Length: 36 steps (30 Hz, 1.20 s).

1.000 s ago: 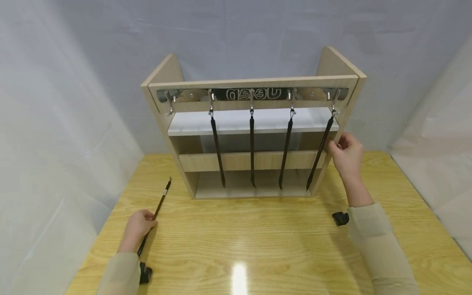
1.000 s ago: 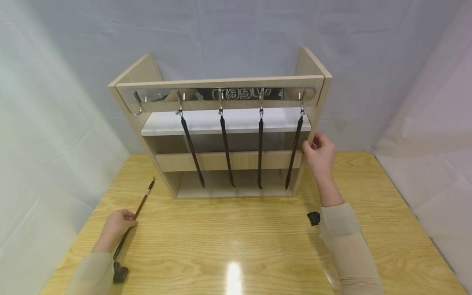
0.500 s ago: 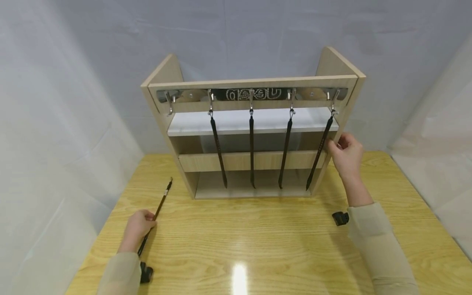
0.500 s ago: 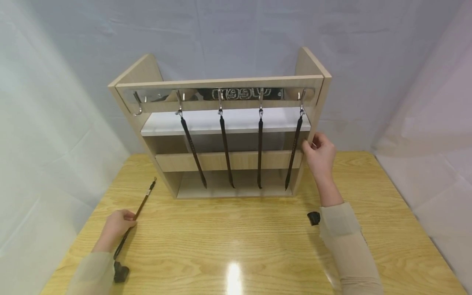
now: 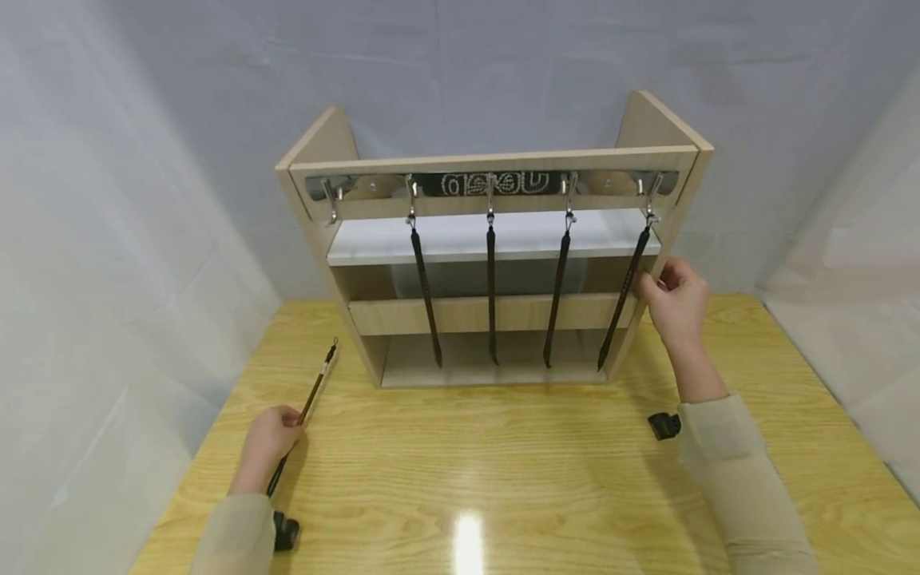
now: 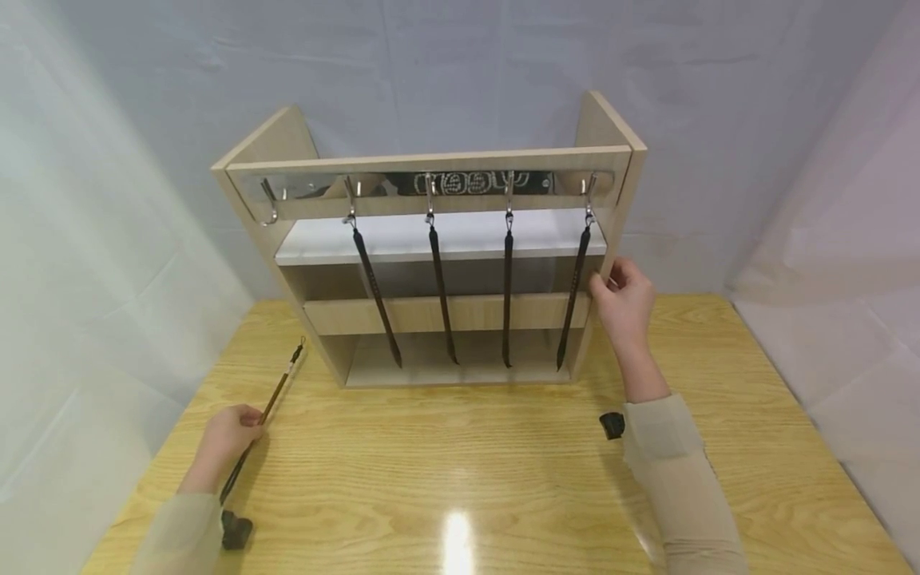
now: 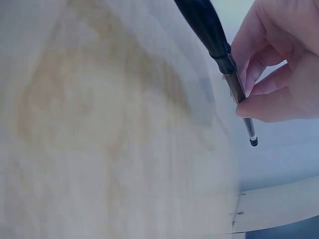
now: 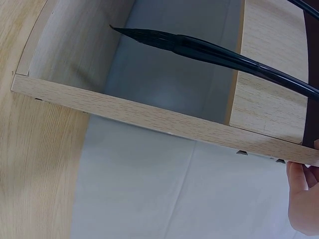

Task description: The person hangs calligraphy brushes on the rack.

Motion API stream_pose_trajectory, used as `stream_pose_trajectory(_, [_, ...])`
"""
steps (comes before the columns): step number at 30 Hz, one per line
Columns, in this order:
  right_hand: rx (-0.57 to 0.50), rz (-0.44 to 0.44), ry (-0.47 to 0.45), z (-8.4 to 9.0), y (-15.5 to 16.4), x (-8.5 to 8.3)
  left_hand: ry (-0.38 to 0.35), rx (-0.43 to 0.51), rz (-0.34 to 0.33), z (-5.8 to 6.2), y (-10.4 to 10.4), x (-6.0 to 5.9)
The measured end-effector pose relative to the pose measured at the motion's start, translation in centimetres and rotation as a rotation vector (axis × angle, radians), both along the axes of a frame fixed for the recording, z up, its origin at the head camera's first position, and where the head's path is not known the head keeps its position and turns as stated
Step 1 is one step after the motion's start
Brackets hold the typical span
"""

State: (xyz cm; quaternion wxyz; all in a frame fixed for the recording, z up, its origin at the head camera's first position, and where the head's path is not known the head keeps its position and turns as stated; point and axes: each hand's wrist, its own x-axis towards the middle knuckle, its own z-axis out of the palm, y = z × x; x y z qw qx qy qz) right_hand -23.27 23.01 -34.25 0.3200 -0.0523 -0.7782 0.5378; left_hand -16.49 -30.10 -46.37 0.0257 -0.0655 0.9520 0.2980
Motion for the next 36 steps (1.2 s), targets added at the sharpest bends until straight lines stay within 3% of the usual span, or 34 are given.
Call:
stream_pose_trajectory(7, [0.015, -0.01, 0.016, 0.1, -0.1, 0.1, 0.019, -0.022, 0.03, 1.1, 0.6, 0.1])
stream_pose_trajectory(17, [0.027, -0.016, -0.01, 0.0, 0.1, 0.0, 0.053, 0.032, 0.062, 2.1, 1.5, 0.6])
stream_pose_trajectory(30, [0.019, -0.009, 0.007, -0.2, 0.2, -0.1, 0.264, 0.091, 0.144, 1.9, 2.3, 0.4])
stream_pose_trajectory(36, [0.015, -0.006, 0.017, -0.2, 0.1, -0.1, 0.328, 0.14, 0.203, 2.0, 2.9, 0.3])
